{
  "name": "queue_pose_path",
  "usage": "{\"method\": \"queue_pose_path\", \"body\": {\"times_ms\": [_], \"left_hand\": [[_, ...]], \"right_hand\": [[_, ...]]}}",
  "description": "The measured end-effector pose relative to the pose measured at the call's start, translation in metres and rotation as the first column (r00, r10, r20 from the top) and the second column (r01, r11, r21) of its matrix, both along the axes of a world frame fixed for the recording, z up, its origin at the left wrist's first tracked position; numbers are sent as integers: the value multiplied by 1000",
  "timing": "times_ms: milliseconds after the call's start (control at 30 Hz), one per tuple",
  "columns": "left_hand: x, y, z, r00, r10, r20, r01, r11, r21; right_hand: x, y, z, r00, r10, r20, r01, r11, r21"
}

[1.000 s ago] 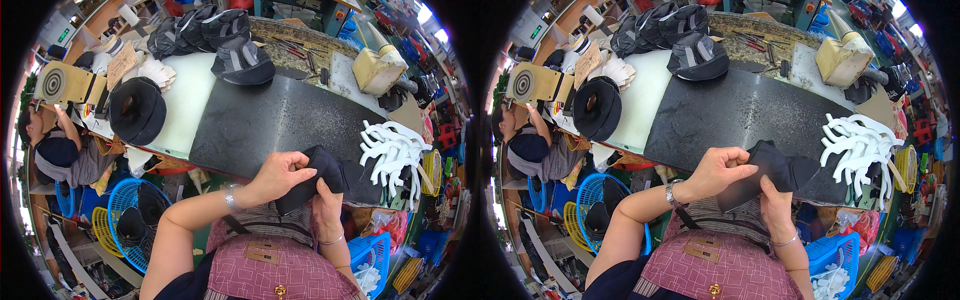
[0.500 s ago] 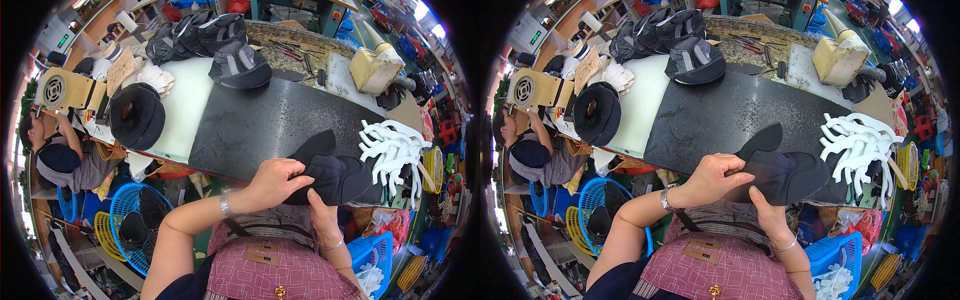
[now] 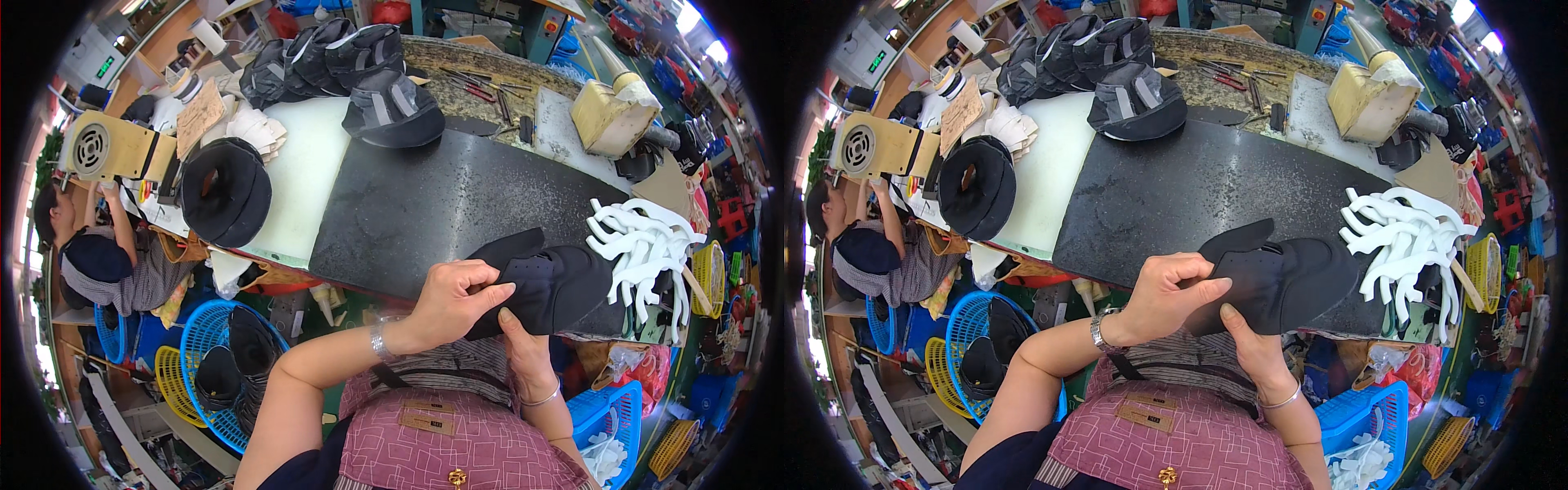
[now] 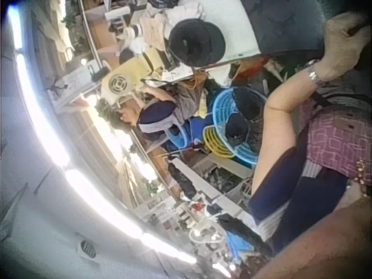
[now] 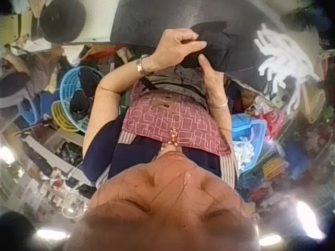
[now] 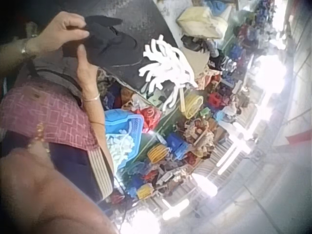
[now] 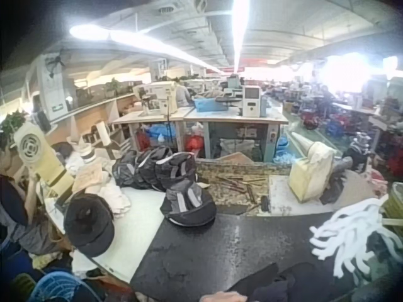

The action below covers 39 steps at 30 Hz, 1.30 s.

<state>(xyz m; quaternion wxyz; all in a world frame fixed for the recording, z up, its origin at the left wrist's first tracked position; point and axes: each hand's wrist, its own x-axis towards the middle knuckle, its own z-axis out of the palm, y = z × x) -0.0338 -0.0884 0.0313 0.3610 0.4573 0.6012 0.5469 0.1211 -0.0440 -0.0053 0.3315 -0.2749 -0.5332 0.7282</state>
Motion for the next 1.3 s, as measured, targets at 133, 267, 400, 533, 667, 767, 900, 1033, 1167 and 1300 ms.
{"method": "queue_pose_path", "body": {"times_ms": [133,267,400,533,667,767,900,1033,1167,1300], "left_hand": [[-2,2,5,999,-52,10,52,998,31],[8,9,2,994,89,67,-95,992,83],[4,8,4,998,29,-49,-32,997,-65],[7,7,-4,987,47,154,-38,997,-63],[8,0,-6,960,70,272,-58,997,-51],[6,1,-5,994,66,92,-58,994,-95],[8,1,-9,992,74,99,-66,994,-84],[-7,20,-6,679,-48,732,-18,996,82],[-37,39,-22,471,-179,864,178,978,105],[-73,55,-55,933,127,337,-188,970,157]], "right_hand": [[4,4,2,995,66,75,-72,993,91],[1,-6,5,973,0,232,-75,946,315],[6,-7,5,958,1,288,-120,911,394],[11,-7,0,960,-6,281,-105,919,379],[12,-7,4,958,48,284,-146,930,337],[12,-8,7,949,33,315,-167,896,410],[8,-1,3,904,-69,421,-226,760,609],[11,24,-6,949,-114,294,-134,698,704],[24,72,-6,826,-233,514,-484,175,857],[7,86,21,782,-436,445,-613,-412,674]]}}
